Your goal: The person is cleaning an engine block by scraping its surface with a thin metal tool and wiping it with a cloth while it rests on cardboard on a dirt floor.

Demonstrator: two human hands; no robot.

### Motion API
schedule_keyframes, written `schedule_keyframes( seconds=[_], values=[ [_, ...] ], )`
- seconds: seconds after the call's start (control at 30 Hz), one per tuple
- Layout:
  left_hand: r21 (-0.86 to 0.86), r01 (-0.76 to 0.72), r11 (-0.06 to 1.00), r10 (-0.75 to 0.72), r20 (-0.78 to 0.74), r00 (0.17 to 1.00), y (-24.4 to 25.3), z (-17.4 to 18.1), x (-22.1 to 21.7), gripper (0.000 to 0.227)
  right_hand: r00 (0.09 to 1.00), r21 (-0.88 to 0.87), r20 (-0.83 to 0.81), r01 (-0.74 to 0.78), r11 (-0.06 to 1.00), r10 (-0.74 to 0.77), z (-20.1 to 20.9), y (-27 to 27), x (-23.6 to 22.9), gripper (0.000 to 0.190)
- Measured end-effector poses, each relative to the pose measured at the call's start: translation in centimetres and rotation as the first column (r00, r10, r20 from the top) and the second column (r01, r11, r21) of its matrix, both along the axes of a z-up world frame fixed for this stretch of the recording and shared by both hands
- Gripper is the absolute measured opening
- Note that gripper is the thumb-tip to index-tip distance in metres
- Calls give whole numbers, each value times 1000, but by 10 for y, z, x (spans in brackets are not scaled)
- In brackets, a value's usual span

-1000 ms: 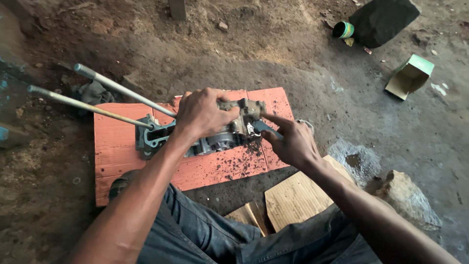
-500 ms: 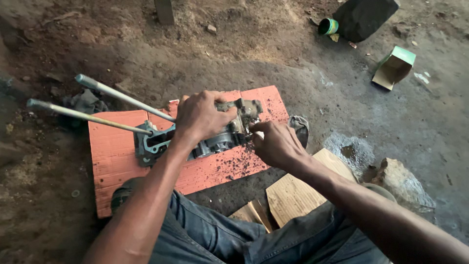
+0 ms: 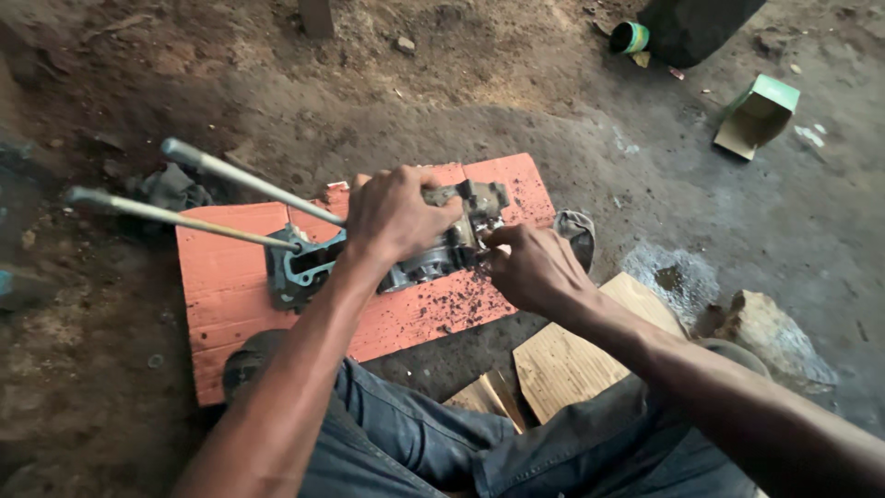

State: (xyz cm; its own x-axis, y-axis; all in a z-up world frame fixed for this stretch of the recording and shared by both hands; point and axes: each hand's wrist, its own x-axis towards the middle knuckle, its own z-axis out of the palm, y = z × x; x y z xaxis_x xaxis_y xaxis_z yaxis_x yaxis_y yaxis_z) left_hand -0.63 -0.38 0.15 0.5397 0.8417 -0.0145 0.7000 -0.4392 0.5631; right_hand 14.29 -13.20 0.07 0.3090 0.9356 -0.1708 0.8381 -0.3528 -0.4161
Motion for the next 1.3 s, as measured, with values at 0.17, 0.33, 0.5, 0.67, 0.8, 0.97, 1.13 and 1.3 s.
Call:
schedule_keyframes(
  seconds=[0.17, 0.33, 0.5, 0.67, 0.8, 0.97, 1.13, 1.3],
  values=[
    [22, 20, 1000, -20, -18, 1000, 0, 3, 3, 42, 1000, 97, 2, -23, 995, 23, -2, -11, 7, 32],
    [55, 2, 999, -3, 2, 1000, 0, -1, 0, 42, 999, 128, -33, -2, 992, 6, -3, -13, 1, 35],
    [-20, 17, 1000, -17, -30, 999, 3, 2, 2, 43, 991, -28, -83, 102, 994, -104, 3, 1, 3, 37],
    [-5, 3, 1000, -3, -6, 1000, 1, 2, 3, 43, 999, 67, -44, 0, 998, 3, -1, 0, 7, 33],
    [7, 10, 1000, -10, -15, 1000, -1, 5, 4, 43, 999, 99, -32, -19, 995, 22, -3, -10, 10, 33],
    [8, 6, 1000, -6, -8, 1000, -1, 5, 0, 42, 992, 8, -105, 66, 998, -65, -11, -18, 7, 37],
    [1, 4, 1000, -4, -19, 1000, -1, 5, 3, 40, 854, 174, -517, 41, 984, 56, -21, -12, 24, 36],
    [-17, 3, 1000, -3, -42, 999, 0, 4, 4, 43, 111, -414, -877, 323, 851, -468, -32, -2, 29, 42]
  ],
)
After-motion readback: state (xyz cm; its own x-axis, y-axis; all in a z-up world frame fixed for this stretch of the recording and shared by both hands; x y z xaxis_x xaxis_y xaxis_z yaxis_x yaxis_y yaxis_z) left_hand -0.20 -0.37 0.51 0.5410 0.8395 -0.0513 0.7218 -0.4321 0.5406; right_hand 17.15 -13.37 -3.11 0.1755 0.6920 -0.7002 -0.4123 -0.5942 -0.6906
